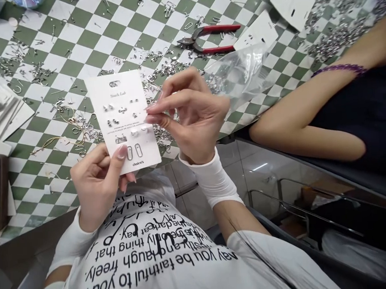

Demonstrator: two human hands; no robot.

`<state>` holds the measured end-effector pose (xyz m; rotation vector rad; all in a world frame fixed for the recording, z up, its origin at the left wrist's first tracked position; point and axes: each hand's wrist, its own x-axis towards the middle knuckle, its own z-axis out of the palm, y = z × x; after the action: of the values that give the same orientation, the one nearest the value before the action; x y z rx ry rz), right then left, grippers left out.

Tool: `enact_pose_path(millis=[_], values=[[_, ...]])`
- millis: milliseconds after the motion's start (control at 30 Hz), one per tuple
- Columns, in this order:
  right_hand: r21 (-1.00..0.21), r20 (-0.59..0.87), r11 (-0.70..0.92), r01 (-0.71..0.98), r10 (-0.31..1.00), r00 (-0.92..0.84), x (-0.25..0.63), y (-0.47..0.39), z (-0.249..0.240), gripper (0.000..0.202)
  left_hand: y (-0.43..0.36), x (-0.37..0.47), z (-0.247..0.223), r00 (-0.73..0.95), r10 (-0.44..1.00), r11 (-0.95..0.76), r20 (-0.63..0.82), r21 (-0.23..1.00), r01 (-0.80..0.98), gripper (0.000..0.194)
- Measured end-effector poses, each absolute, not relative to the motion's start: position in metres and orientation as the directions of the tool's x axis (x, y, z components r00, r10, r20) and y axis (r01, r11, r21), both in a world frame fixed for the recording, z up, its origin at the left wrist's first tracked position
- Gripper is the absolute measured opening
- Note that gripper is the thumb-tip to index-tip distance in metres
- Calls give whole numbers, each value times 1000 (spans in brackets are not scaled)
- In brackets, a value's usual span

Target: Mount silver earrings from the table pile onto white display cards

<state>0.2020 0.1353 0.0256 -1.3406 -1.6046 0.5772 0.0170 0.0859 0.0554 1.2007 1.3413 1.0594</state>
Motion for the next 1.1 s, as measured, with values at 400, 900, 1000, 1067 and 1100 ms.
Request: enact_pose_path(millis=[400,900,1000,1067,1100], values=[[-805,487,452,384,873,-7,206,135,23,3,76,13,53,51,989,134,-140,985,108,18],[-578,615,695,429,716,-332,230,141,30,16,75,7,54,82,982,162,-169,983,84,21],[-578,464,633,514,774,-431,239,145,29,13,74,5,53,101,975,195,-197,980,33,19],[-565,428,588,579,808,-404,240,145,26,21,75,3,49,140,972,187,-187,982,13,18],[-545,480,601,585,796,-370,238,144,25,24,77,1,46,156,978,141,-141,990,8,20]])
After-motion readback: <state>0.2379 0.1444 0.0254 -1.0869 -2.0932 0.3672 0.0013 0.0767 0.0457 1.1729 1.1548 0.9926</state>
